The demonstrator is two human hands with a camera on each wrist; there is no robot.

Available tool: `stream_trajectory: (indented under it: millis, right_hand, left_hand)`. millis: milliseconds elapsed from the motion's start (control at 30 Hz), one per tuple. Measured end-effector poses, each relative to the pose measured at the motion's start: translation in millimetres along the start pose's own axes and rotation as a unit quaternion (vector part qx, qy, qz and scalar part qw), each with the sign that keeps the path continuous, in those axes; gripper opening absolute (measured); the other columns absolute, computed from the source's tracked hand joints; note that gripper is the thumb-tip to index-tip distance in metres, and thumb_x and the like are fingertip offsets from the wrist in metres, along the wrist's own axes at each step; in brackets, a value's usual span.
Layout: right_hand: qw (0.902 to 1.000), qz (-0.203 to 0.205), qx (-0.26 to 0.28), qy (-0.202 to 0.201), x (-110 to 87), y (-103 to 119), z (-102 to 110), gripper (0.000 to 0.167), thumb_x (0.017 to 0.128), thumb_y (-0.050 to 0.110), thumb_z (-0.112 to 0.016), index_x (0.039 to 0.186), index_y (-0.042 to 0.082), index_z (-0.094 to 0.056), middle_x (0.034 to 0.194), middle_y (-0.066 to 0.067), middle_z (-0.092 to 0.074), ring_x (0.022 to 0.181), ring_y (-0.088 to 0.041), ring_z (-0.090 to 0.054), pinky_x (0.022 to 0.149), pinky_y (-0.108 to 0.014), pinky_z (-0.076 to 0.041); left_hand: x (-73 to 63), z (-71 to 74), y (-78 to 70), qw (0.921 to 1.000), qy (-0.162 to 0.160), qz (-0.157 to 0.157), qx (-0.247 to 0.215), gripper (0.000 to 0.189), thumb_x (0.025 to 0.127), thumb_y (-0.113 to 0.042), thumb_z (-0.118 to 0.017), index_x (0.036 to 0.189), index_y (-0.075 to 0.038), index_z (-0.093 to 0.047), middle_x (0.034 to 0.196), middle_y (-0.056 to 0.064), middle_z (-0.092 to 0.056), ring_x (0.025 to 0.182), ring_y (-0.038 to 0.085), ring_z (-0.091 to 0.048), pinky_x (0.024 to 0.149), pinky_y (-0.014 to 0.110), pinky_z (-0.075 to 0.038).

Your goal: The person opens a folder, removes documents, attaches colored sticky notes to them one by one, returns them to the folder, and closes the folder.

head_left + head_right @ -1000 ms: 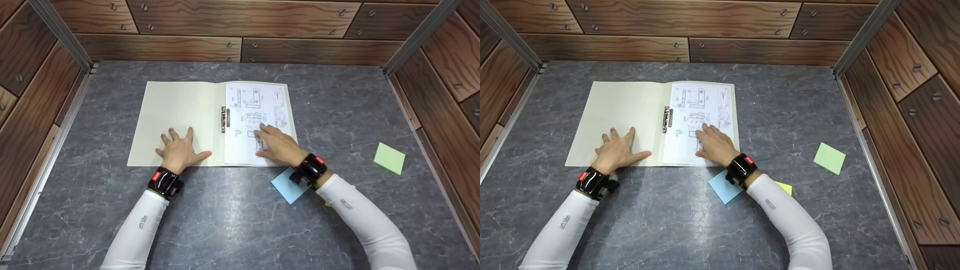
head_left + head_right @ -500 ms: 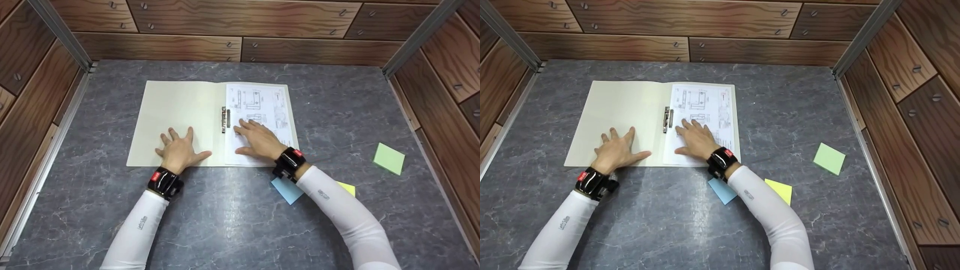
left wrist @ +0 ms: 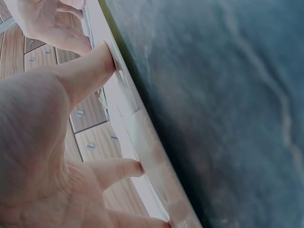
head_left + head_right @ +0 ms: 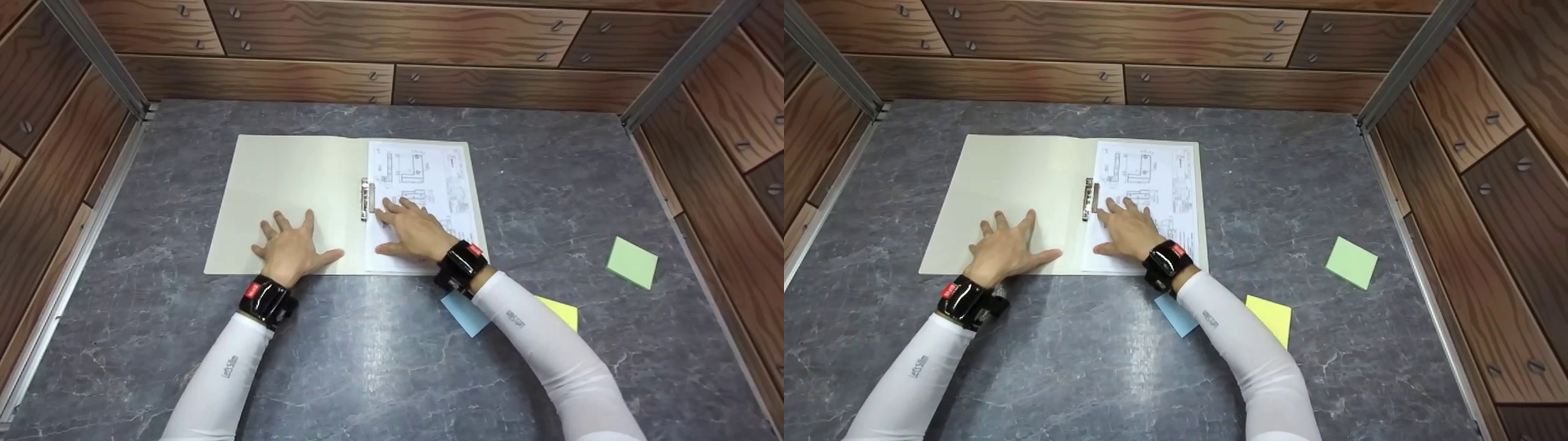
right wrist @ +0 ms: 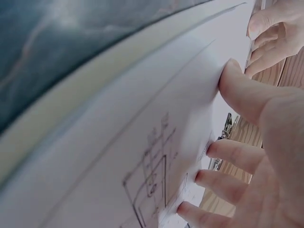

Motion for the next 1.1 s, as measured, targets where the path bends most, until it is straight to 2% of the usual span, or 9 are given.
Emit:
stream_trajectory:
  millis: [267, 433, 533, 600, 667, 767, 800, 933, 1100]
  right_hand:
    - [1.0, 0.003, 0.005, -0.005, 0.5, 2.2, -1.2, 0.095, 0.101, 0.061, -0.088, 0.178, 0.017, -0.052, 0.191, -0.018, -0.037, 0.175, -0.058, -0.036, 0.133, -0.086, -0.041]
    - [0.9991, -0.004, 0.027, -0.033, -1.0, 0.2, 3.5, 0.094, 0.098, 0.058, -0.093, 0.171, 0.011, -0.06, 0.186, -0.018, -0.047, 0.172, -0.053, -0.045, 0.139, -0.074, -0.044]
    - [0.9982, -0.007, 0.044, -0.039, -12.8, 18.2, 26.6, 0.093, 0.099, 0.047, -0.096, 0.17, 0.002, -0.057, 0.179, -0.023, -0.056, 0.166, -0.05, -0.056, 0.139, -0.065, -0.049]
    - [0.9979, 0.006, 0.048, -0.043, -13.1, 24.6, 35.2, 0.095, 0.099, 0.044, -0.096, 0.172, 0.0, -0.054, 0.176, -0.026, -0.059, 0.163, -0.048, -0.059, 0.138, -0.061, -0.051]
    - [0.9982, 0.012, 0.045, -0.039, -16.8, 39.3, 49.0, 0.094, 0.101, 0.038, -0.094, 0.174, -0.002, -0.05, 0.175, -0.029, -0.058, 0.162, -0.047, -0.061, 0.138, -0.059, -0.052]
    - [0.9982, 0.02, 0.039, -0.041, -10.5, 42.9, 50.2, 0.096, 0.102, 0.04, -0.093, 0.176, 0.0, -0.047, 0.18, -0.029, -0.05, 0.166, -0.048, -0.056, 0.14, -0.06, -0.049]
    - [0.9986, 0.012, 0.04, -0.034, -14.0, 51.4, 56.6, 0.095, 0.103, 0.037, -0.092, 0.177, 0.0, -0.045, 0.182, -0.029, -0.047, 0.167, -0.05, -0.053, 0.14, -0.062, -0.047]
    - [0.9987, 0.005, 0.037, -0.035, -4.9, 54.4, 57.1, 0.097, 0.106, 0.045, -0.088, 0.179, 0.001, -0.042, 0.186, -0.028, -0.04, 0.17, -0.05, -0.049, 0.141, -0.063, -0.045]
    - [0.9984, -0.004, 0.034, -0.045, 7.1, 54.3, 61.3, 0.089, 0.111, 0.048, -0.081, 0.177, 0.0, -0.046, 0.183, -0.029, -0.043, 0.169, -0.05, -0.051, 0.142, -0.06, -0.045]
  left_hand:
    - [-2.3, 0.3, 3.4, 0.9999, -0.01, -0.004, 0.002, 0.124, 0.095, -0.083, -0.08, 0.187, -0.015, -0.03, 0.181, 0.057, -0.017, 0.166, 0.084, -0.022, 0.115, 0.102, -0.043]
    - [-3.1, -0.7, 2.4, 0.9999, -0.012, -0.007, -0.001, 0.125, 0.095, -0.084, -0.08, 0.186, -0.014, -0.031, 0.181, 0.057, -0.017, 0.166, 0.084, -0.023, 0.115, 0.102, -0.043]
    - [-3.3, 0.5, 0.4, 0.9999, -0.011, -0.008, 0.0, 0.125, 0.095, -0.084, -0.079, 0.186, -0.014, -0.031, 0.181, 0.057, -0.017, 0.166, 0.084, -0.023, 0.115, 0.102, -0.043]
    - [-2.4, 0.4, -0.1, 0.9999, -0.01, -0.008, 0.002, 0.125, 0.095, -0.084, -0.079, 0.187, -0.014, -0.03, 0.181, 0.057, -0.017, 0.166, 0.084, -0.023, 0.114, 0.101, -0.044]
    - [-1.0, -0.2, 0.6, 1.0, -0.008, -0.006, 0.002, 0.125, 0.095, -0.085, -0.079, 0.187, -0.015, -0.03, 0.181, 0.057, -0.016, 0.166, 0.084, -0.022, 0.114, 0.101, -0.044]
    - [1.2, -3.2, 1.7, 1.0, -0.003, -0.003, 0.001, 0.126, 0.095, -0.085, -0.079, 0.187, -0.015, -0.029, 0.181, 0.056, -0.016, 0.166, 0.084, -0.021, 0.115, 0.101, -0.043]
    - [1.5, -3.6, 1.8, 1.0, -0.002, -0.003, 0.001, 0.126, 0.095, -0.085, -0.079, 0.187, -0.016, -0.029, 0.181, 0.056, -0.015, 0.166, 0.084, -0.021, 0.115, 0.101, -0.043]
    - [1.8, -3.0, 1.6, 1.0, -0.003, -0.004, 0.003, 0.126, 0.095, -0.086, -0.078, 0.187, -0.016, -0.029, 0.181, 0.056, -0.015, 0.166, 0.084, -0.021, 0.115, 0.101, -0.043]
    - [0.8, -0.5, 1.2, 1.0, -0.006, -0.005, 0.001, 0.126, 0.095, -0.086, -0.078, 0.187, -0.016, -0.029, 0.182, 0.056, -0.016, 0.167, 0.083, -0.022, 0.116, 0.101, -0.042]
Point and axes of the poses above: each hand's wrist, its own x-axis towards the middle knuckle, its own z-axis out of the back of the hand, y = z × x, the point moved 9 cm from there along x, towards the middle knuckle
